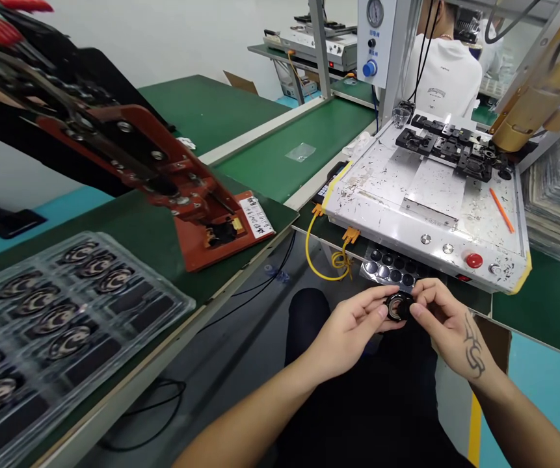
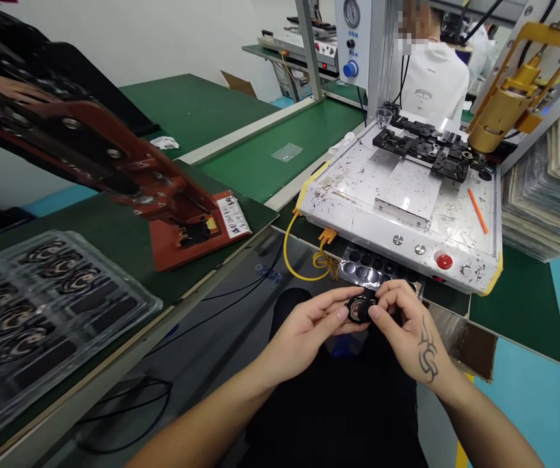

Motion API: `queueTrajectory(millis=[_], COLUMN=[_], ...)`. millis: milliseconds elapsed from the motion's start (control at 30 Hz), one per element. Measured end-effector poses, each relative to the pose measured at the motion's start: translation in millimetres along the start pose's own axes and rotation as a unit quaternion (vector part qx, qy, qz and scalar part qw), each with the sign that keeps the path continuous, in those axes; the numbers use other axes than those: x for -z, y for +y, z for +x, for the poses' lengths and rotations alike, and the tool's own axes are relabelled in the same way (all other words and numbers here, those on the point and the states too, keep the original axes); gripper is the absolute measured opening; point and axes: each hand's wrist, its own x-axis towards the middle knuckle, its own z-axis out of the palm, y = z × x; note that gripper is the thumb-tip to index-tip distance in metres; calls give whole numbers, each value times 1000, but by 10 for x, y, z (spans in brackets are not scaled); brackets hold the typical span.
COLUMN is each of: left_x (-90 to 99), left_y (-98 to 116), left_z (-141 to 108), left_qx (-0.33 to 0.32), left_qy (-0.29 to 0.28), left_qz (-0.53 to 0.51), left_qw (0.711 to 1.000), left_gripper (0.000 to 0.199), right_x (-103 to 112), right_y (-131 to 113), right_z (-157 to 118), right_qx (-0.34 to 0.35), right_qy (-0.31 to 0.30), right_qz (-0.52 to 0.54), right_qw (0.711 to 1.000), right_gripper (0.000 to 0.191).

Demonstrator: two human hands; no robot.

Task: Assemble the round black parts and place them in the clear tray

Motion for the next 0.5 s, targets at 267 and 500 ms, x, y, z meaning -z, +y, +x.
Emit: queueTrajectory(millis=[267,500], left_x=[-48,-68], left_y=[18,23], left_z=[-21,-22], left_qx=[3,2], left_qy=[-5,-6], left_qz=[19,27], left_qw=[1000,1000], left_gripper=[50,48], right_x=[-75,-67], right_y=[-2,19], right_z=[-20,-29], right_qx=[-2,-7], right_qy=[-21,-17], right_qz=[-9,-5], right_qw=[1000,1000], right_gripper=[27,28])
